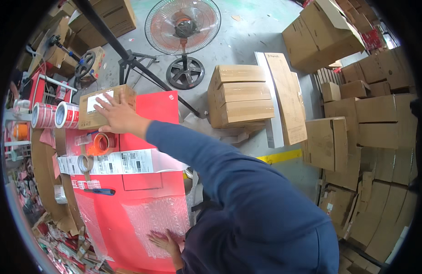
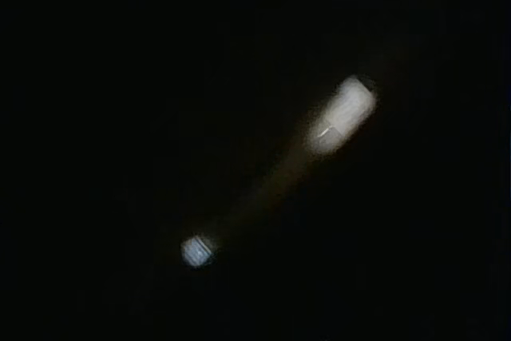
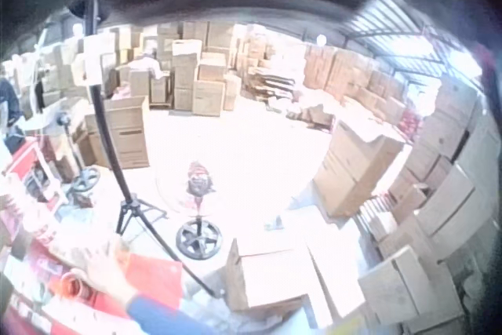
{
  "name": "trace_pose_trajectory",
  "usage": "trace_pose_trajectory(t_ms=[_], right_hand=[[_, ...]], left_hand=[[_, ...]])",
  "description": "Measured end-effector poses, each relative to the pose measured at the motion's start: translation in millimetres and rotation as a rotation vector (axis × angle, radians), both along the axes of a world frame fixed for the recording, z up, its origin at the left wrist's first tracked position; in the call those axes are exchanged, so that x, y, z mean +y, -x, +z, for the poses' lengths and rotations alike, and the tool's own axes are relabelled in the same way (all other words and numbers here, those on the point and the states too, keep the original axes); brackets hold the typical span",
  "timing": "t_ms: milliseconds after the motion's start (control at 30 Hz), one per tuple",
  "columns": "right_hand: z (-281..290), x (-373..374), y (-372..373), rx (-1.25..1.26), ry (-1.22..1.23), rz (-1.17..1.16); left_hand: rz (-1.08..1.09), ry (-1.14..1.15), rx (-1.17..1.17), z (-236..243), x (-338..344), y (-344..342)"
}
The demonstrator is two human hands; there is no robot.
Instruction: The person wraps small boxes in bubble wrap and plastic film on a red worktable. They use scissors to cut the bubble wrap and a handheld dispenser to apply plastic film, then place the wrapped items into a black mailer bag and affix a shipping label.
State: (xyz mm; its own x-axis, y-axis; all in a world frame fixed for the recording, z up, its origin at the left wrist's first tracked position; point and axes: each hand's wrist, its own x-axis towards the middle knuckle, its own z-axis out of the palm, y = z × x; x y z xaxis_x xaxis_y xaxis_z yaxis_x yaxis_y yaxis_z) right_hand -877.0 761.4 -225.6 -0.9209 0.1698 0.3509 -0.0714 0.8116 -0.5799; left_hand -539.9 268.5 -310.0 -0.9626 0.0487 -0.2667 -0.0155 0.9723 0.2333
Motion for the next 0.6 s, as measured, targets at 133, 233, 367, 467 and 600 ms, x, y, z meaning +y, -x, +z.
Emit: trace_pose_trajectory(t_ms=[133,233,367,467,600], right_hand=[[-70.6,91.5,-122.0,0.201,-0.107,-0.301],[-127.9,186.8,-281.0,-0.2,-0.123,-0.623],[-183.7,235.5,-434.6,-0.877,-0.161,-0.689],[-194.4,237.2,-467.0,-0.991,-0.281,-0.501],[-177.1,254.0,-435.6,-0.933,-0.346,-0.524]], left_hand=[[0.024,-0.033,-0.01,-7.1,-0.1,-1.1],[-0.016,-0.052,0.03,-5.8,4.9,1.4],[-0.027,-0.12,-0.022,10.0,4.2,5.7],[-0.041,-0.127,-0.111,24.9,-1.3,8.8],[-0.066,-0.16,-0.135,34.6,-6.4,11.6]])
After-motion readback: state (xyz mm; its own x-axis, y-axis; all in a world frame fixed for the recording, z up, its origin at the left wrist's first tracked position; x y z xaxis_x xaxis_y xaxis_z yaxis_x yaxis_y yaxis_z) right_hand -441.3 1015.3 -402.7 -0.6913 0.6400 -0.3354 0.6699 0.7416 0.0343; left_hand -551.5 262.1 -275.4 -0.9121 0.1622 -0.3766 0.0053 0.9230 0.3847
